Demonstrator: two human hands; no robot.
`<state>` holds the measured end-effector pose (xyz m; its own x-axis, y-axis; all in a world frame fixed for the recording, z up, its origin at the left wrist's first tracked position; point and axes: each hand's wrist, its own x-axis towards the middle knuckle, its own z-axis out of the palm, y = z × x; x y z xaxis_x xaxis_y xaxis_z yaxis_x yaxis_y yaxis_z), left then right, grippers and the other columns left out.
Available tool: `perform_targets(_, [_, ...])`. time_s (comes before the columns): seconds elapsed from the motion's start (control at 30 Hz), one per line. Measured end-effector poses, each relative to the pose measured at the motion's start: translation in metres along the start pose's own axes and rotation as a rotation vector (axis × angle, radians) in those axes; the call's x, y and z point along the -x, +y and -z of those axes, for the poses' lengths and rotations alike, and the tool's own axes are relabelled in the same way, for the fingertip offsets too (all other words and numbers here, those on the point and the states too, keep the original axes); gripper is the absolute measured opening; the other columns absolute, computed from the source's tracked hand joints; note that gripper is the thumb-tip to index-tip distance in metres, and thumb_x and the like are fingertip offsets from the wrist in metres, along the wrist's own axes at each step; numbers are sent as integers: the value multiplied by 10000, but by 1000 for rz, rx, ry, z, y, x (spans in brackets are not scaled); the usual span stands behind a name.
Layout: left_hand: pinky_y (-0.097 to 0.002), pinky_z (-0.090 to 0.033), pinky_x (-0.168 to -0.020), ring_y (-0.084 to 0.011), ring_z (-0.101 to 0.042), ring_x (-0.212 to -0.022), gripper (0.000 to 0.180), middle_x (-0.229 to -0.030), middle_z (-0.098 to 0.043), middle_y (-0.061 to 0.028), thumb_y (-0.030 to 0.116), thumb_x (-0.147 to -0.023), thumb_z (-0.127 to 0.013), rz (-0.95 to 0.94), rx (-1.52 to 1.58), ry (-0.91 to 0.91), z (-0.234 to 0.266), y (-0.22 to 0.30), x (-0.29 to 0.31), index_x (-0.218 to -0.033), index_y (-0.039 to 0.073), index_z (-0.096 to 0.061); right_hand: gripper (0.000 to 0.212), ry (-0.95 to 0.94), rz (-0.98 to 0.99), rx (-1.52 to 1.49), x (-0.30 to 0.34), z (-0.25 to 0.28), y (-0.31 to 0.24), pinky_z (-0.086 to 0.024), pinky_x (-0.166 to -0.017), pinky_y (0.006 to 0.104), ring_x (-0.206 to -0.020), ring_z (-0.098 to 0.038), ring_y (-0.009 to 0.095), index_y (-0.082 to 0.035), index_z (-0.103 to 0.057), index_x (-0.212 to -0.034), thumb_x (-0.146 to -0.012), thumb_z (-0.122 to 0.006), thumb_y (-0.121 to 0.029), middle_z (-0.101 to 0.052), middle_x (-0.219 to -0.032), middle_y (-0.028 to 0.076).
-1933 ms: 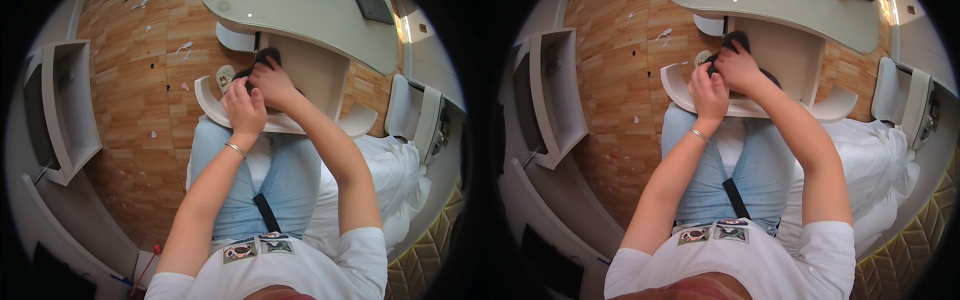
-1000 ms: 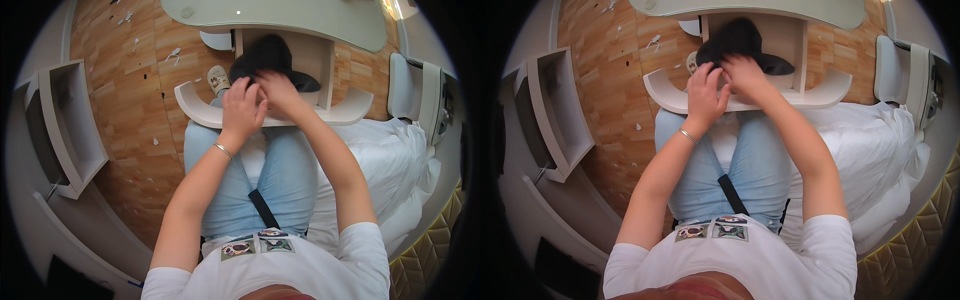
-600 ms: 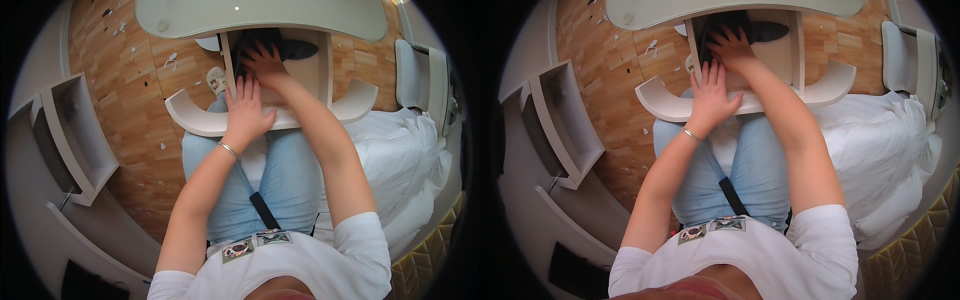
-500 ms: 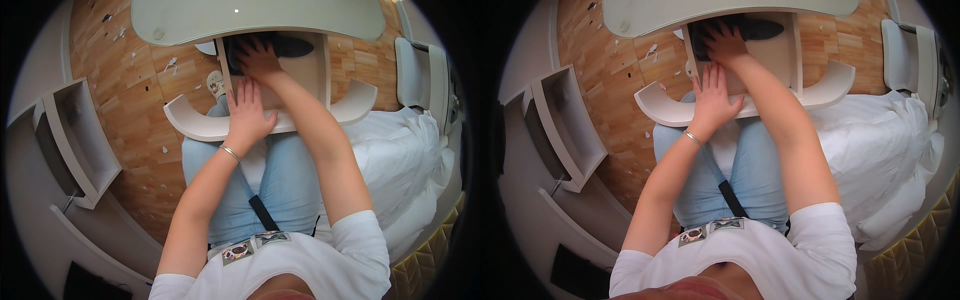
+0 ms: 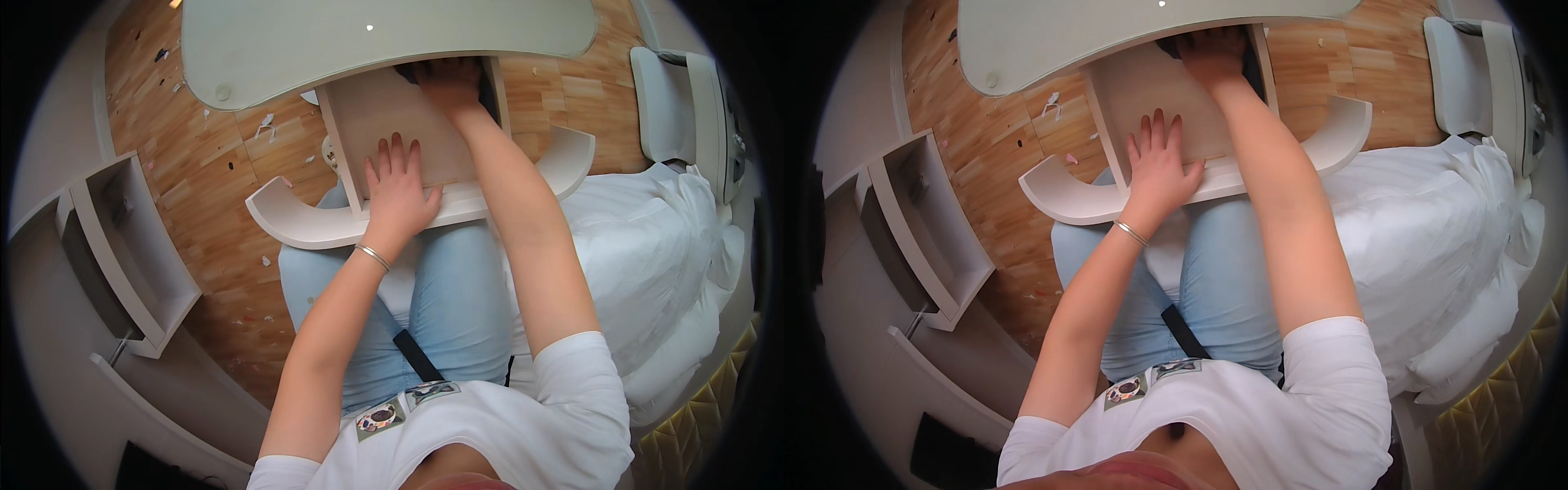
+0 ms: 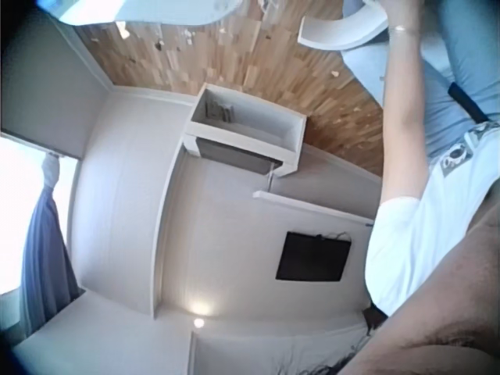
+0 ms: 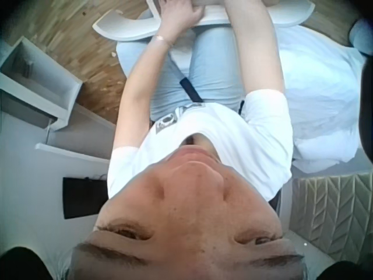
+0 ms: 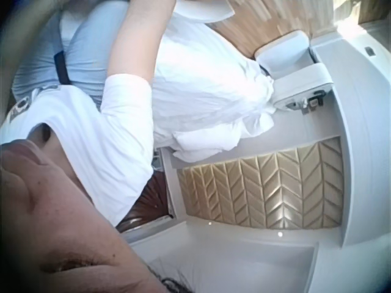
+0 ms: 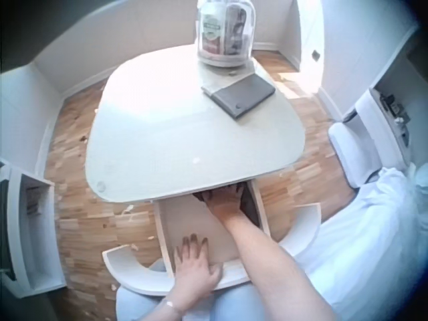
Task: The person wipes a white bedside table and its open drawer with a dark cloth, then cleans a dark rectangular object and a white shelf unit. The person moves between surfaces, wiping them methodically.
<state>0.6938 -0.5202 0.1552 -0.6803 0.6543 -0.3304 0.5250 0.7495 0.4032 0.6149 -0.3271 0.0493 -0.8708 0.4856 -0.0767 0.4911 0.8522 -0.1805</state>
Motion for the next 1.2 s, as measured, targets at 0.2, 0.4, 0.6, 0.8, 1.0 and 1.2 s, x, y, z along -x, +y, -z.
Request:
perform_targets(0.2, [-626, -166, -1128, -426, -217, -1432, 791, -1536, -239, -265, 403, -820, -633, 0, 20, -7, -15, 19, -13, -1453, 18, -356, 600, -11, 116, 46, 63, 15, 18, -349, -1073, 563, -1295, -356, 498, -219, -364, -1493, -939, -519, -387, -382, -1490, 176])
perform_targets(0.4, [-569, -378, -1006, -439, -454, -1232, 615, -1400, -390, -281, 384, -841, -625, 27, 131, 40, -22, 13, -9, -1298, -8, -496, 585, -524, 167, -100, 143, 52, 28, -214, -1101, 655, -1388, -329, 404, -100, -336, -1494, -979, -449, -353, -381, -1480, 245])
perform_targets(0.6, [-497, -492, -897, -398, -579, -1080, 453, -1194, -572, -249, 355, -878, -586, 223, 265, -242, 1, 15, -3, -1133, -18, -625, 536, -425, 142, -61, 85, 61, 29, -257, -1151, 521, -1329, -425, 391, -257, -335, -1511, -985, -441, -256, -408, -1479, 209])
perform_targets(0.8, [-474, -465, -957, -377, -560, -1126, 457, -1193, -597, -195, 417, -891, -529, 253, 149, -293, 3, -6, 4, -1095, 34, -672, 577, -465, 266, -48, 74, 62, 40, -411, -1064, 505, -1267, -426, 522, -285, -409, -1471, -922, -527, -154, -347, -1528, 177])
perform_targets(1.0, [-471, -456, -981, -380, -549, -1144, 422, -1193, -607, -178, 386, -889, -511, 222, 93, -393, 2, -18, -3, -1089, 59, -689, 445, -558, 125, -74, 150, 85, 44, -496, -958, 488, -1180, -496, 482, -156, -516, -1365, -924, -517, -223, -420, -1439, 186])
perform_targets(1.2, [-475, -458, -963, -382, -548, -1136, 372, -1156, -616, -191, 342, -899, -500, 168, 106, -377, -11, -34, -6, -1062, 62, -683, 278, -750, 18, -120, 139, 90, 45, -495, -914, 476, -1015, -593, 413, -77, -681, -1065, -909, -542, -259, -563, -1191, 200])
